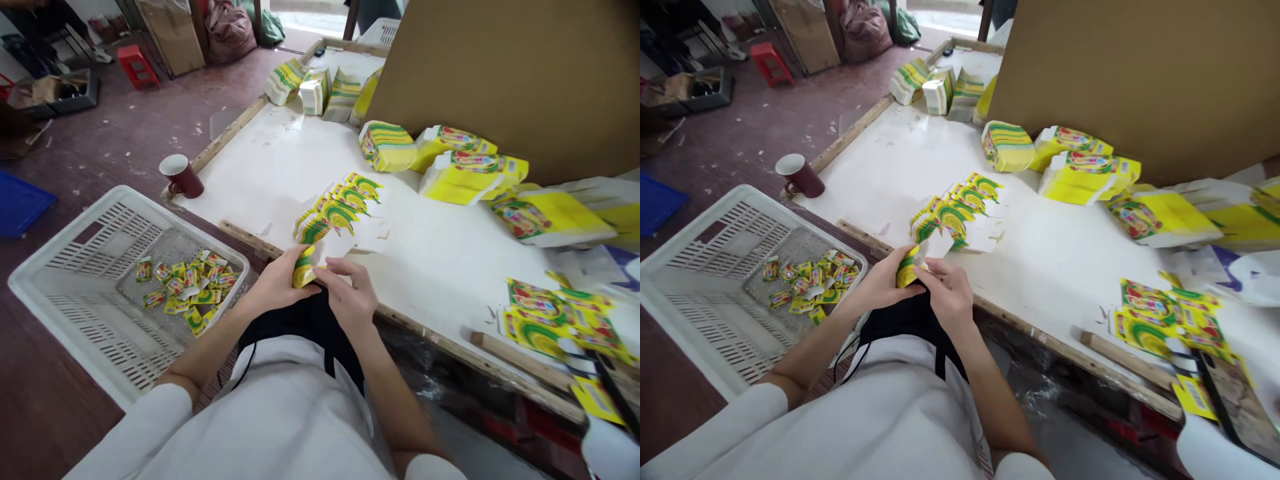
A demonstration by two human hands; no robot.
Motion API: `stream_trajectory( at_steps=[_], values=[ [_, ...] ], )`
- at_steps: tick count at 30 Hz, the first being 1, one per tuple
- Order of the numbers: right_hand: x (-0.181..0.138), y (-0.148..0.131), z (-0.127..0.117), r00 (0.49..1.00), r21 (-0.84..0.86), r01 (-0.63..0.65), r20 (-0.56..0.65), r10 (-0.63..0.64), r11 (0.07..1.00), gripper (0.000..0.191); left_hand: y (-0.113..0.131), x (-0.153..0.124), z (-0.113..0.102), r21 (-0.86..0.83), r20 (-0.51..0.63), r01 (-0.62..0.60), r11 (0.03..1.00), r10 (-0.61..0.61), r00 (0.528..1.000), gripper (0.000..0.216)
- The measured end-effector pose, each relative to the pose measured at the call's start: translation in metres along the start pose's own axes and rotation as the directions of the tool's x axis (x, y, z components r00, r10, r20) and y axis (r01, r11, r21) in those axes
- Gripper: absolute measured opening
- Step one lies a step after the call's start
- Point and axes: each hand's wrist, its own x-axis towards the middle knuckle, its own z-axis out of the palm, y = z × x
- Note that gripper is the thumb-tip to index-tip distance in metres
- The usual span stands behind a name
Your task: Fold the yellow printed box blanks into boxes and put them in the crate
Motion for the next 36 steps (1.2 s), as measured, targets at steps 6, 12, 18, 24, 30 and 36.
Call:
stream_trajectory(
  at_steps=[6,12,18,24,30,36],
  values=[
    [-0.02,-0.016,0.013,0.956,0.109,-0.207,-0.19,0.225,0.972,0.029,-0.002,-0.003,0.023,0.056,-0.221,0.135,0.989,-0.119,0.968,0.081],
    [0.005,0.012,-0.004,0.708,0.594,-0.652,0.255,0.658,0.471,0.042,-0.01,-0.01,0.03,0.157,-0.11,-0.103,0.982,0.121,0.987,0.089],
    [-0.003,0.026,0.014,0.324,0.476,-0.866,0.767,0.553,-0.152,0.041,-0.01,-0.012,0.035,0.11,-0.003,-0.165,0.98,0.167,0.986,0.089],
    [-0.011,0.014,0.014,0.566,0.671,-0.741,0.622,0.541,0.003,0.07,-0.011,-0.011,0.031,0.031,-0.091,-0.062,0.998,0.065,0.994,0.073],
    [0.005,0.004,0.009,0.508,0.599,-0.798,0.615,0.603,0.061,0.041,-0.017,-0.009,0.041,0.136,-0.158,-0.137,0.981,0.158,0.975,0.063],
    [-0.001,0.007,0.017,0.591,0.531,-0.796,0.58,0.561,0.289,0.038,-0.021,-0.012,0.039,0.247,-0.054,-0.171,0.954,0.19,0.98,0.062]
  ],
)
